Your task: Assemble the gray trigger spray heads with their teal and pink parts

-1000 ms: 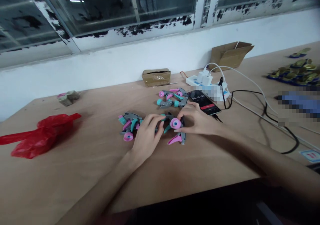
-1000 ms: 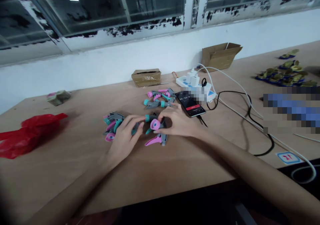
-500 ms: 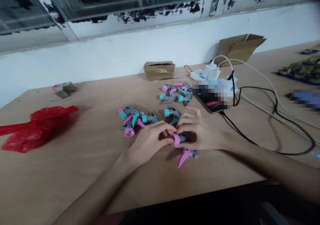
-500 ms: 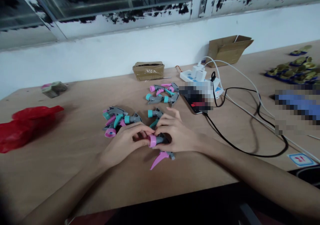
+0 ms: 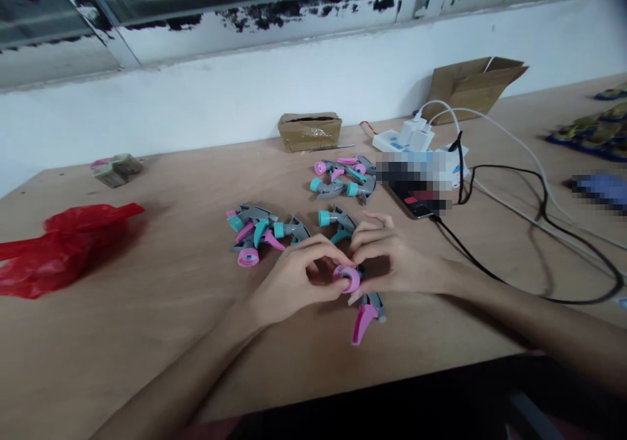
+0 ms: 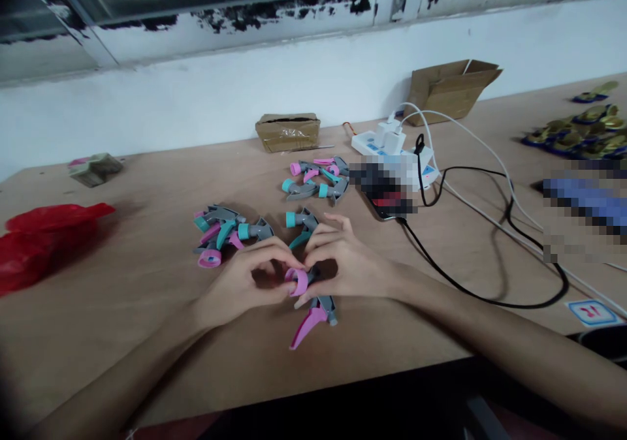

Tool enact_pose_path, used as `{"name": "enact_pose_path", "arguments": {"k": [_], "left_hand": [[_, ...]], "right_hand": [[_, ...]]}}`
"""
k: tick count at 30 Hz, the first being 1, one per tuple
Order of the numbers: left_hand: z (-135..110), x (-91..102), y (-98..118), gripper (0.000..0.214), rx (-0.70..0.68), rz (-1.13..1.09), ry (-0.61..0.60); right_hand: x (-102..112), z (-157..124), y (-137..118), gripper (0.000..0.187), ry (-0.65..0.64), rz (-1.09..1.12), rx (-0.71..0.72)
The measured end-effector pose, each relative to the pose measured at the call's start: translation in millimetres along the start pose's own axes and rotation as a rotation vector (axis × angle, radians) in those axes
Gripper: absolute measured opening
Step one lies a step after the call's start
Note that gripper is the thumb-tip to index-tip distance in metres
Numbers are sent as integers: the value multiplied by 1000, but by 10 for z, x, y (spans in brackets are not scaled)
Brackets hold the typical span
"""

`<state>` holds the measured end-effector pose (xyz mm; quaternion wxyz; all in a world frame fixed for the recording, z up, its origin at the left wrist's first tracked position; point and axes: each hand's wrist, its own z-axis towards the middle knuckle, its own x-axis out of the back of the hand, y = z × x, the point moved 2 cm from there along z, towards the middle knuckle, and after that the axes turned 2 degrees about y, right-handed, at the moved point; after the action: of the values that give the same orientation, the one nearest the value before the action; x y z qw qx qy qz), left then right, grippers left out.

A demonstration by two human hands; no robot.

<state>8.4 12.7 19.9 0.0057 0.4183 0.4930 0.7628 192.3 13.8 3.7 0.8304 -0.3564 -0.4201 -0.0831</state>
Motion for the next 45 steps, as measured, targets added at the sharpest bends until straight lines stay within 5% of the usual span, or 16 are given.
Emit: {"name": "enact_pose_path", "arguments": {"k": [8, 22, 27, 33, 40, 45], "left_hand": [[-17, -49, -2, 22, 97, -88, -245], [-25, -145, -46, 16, 108, -83, 42], [-73, -157, -26, 14, 138, -117, 260], [-137, -124, 124, 15, -195, 164, 446], [-127, -116, 101, 25, -304, 382, 476], [-113, -175, 97, 20, -224, 361, 390]], "right_hand": [[-107, -29, -182, 25, -69, 1, 59], [-62, -29, -25, 30, 150, -120, 7], [-3, -28, 28, 28, 252, -116, -18], [35, -19, 32, 24, 257, -7, -5], [26, -9, 53, 22, 230, 122, -40], [-14, -27, 58, 20, 221, 69, -55]]}}
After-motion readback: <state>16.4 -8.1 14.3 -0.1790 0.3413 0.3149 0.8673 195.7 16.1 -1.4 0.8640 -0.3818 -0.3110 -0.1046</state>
